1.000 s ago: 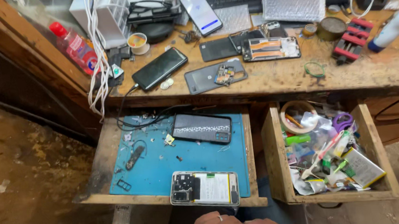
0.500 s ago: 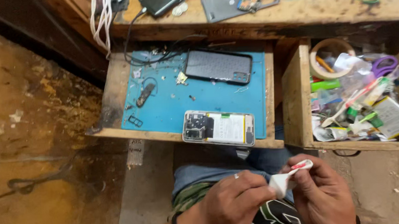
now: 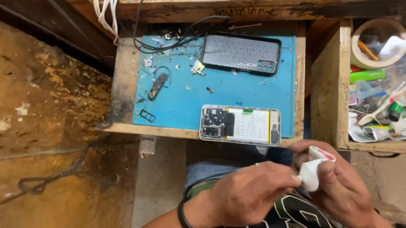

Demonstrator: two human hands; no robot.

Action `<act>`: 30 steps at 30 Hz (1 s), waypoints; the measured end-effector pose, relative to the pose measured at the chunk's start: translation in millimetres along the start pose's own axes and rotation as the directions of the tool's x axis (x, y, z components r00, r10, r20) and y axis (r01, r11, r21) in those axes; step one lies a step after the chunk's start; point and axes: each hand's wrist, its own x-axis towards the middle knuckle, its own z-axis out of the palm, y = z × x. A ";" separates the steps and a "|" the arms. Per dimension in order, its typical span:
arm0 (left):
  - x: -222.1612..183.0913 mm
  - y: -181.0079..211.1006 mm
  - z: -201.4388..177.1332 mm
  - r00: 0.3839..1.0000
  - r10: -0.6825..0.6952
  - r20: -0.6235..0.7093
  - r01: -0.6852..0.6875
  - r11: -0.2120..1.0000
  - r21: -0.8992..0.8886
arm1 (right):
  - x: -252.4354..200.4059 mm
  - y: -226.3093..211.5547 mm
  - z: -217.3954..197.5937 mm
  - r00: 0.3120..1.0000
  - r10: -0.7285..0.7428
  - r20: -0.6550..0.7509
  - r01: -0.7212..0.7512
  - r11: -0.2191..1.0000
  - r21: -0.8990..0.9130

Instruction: The person uses a green screwdriver to manipulate components inside a disassembled smartphone. They then retrieve a tube of adhesive from a drawer and apply it to the phone's internal frame. Finally, the person places a light blue back cover onto the device to complete the assembly.

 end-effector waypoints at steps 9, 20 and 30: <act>11.3 -25.6 -53.6 0.996 -0.055 0.077 0.016 0.903 0.429 | 36.0 -26.0 12.5 0.969 0.074 0.235 0.109 0.728 -0.677; 38.2 -34.3 -69.3 0.985 0.094 0.143 -0.143 0.910 0.388 | 41.1 -7.3 11.2 0.992 0.083 -0.099 -0.078 0.995 0.054; 54.9 -84.6 -96.1 0.990 -0.132 -0.047 0.126 0.690 0.713 | 90.3 -39.7 -12.9 0.938 -0.195 -0.286 0.083 0.929 -0.362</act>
